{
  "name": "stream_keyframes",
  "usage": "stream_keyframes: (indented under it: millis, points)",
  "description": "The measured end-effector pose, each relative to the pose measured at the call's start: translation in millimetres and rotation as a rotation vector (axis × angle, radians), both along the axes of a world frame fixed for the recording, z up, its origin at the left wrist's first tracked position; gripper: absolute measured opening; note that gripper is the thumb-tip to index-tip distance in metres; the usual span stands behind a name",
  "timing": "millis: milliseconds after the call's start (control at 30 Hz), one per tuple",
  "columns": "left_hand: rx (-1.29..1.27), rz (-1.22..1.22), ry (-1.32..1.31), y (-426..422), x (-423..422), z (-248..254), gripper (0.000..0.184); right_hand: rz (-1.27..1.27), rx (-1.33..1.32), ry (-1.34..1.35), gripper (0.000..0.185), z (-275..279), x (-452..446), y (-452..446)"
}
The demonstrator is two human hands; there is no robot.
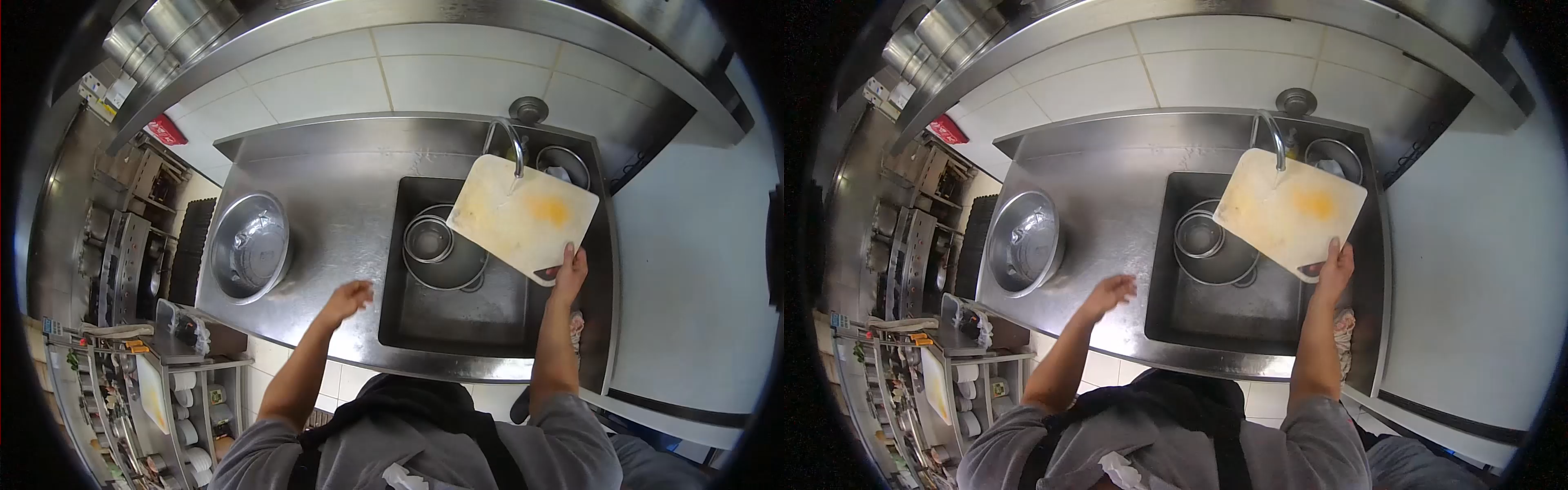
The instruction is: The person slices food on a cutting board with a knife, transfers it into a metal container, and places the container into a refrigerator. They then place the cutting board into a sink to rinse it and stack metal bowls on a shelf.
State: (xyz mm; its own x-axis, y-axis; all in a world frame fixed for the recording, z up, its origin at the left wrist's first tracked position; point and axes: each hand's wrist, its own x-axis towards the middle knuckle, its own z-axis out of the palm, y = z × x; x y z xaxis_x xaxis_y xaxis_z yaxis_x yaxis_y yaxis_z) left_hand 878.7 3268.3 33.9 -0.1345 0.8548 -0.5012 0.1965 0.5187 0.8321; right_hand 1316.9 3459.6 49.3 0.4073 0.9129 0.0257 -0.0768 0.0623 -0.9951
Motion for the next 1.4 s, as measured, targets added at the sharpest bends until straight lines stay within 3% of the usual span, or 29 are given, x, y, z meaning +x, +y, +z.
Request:
stream_keyframes:
  millis: [100,233,333,400,500,567,600,667,800,867,967,1033,1067,1133,1233,1267,1333,1400]
  points:
    - [-0.147,0.107,-0.094,-37.7,2.5,-3.6,0.041,0.038,-0.018,-0.014,0.023,-5.5,-11.9,7.9]
    - [-0.069,0.263,-0.119,-27.9,-14.6,-2.3,0.044,0.053,-0.169,0.237,0.023,-23.4,-38.1,-12.2]
    - [0.142,0.244,-0.223,32.7,-44.4,10.1,0.065,0.070,-0.219,0.320,0.023,-19.8,-65.0,-36.0]
    - [0.130,0.227,-0.496,92.2,-63.3,19.4,0.065,0.053,-0.212,0.328,0.023,-10.1,-72.3,-35.1]
    - [0.088,0.051,-0.638,159.0,-66.8,44.0,0.065,0.055,-0.210,0.310,0.022,0.5,-69.8,-21.0]
    - [0.057,-0.120,-0.243,184.2,-54.8,52.2,0.062,0.097,-0.194,0.289,0.023,14.6,-62.9,-9.5]
    - [0.059,-0.129,-0.246,193.2,-52.1,48.7,0.062,0.087,-0.178,0.271,0.025,23.3,-60.5,-6.6]
    - [0.193,-0.036,0.527,207.5,-45.6,35.5,0.058,0.093,-0.137,0.274,0.025,16.4,-46.6,0.6]
    - [0.262,-0.114,0.611,212.8,-26.8,25.4,0.054,0.005,-0.100,0.267,0.026,-8.2,-33.3,23.8]
    - [0.337,-0.183,0.743,220.9,-6.3,20.8,0.049,0.064,-0.082,0.231,0.026,-20.6,-27.4,27.4]
    - [0.432,-0.218,0.727,267.7,31.3,15.1,0.046,0.098,-0.107,0.119,0.031,-10.0,-15.2,17.6]
    - [0.583,-0.235,0.675,299.5,69.6,5.4,0.042,0.152,-0.220,-0.184,0.030,12.2,-1.6,-8.7]
    - [0.651,-0.360,0.667,318.0,95.4,4.7,0.044,0.143,-0.229,-0.187,0.030,5.1,11.9,-22.1]
    - [0.725,-0.509,0.632,352.0,147.7,-8.4,0.046,0.141,-0.060,-0.756,0.028,-9.9,47.0,-53.5]
    - [0.919,-0.613,0.781,389.1,181.6,-61.8,0.056,0.108,-0.223,-0.625,0.025,0.4,64.3,-88.5]
    - [0.865,-0.780,1.040,401.5,186.1,-86.4,0.061,0.101,-0.236,-0.629,0.025,2.6,68.0,-97.6]
    - [0.803,-0.952,1.290,401.9,193.7,-101.9,0.065,0.031,-0.400,-0.582,0.025,5.5,75.4,-113.1]
    - [0.734,-0.922,1.125,391.5,192.4,-92.7,0.066,-0.009,-0.372,-0.616,0.026,-4.3,84.3,-127.0]
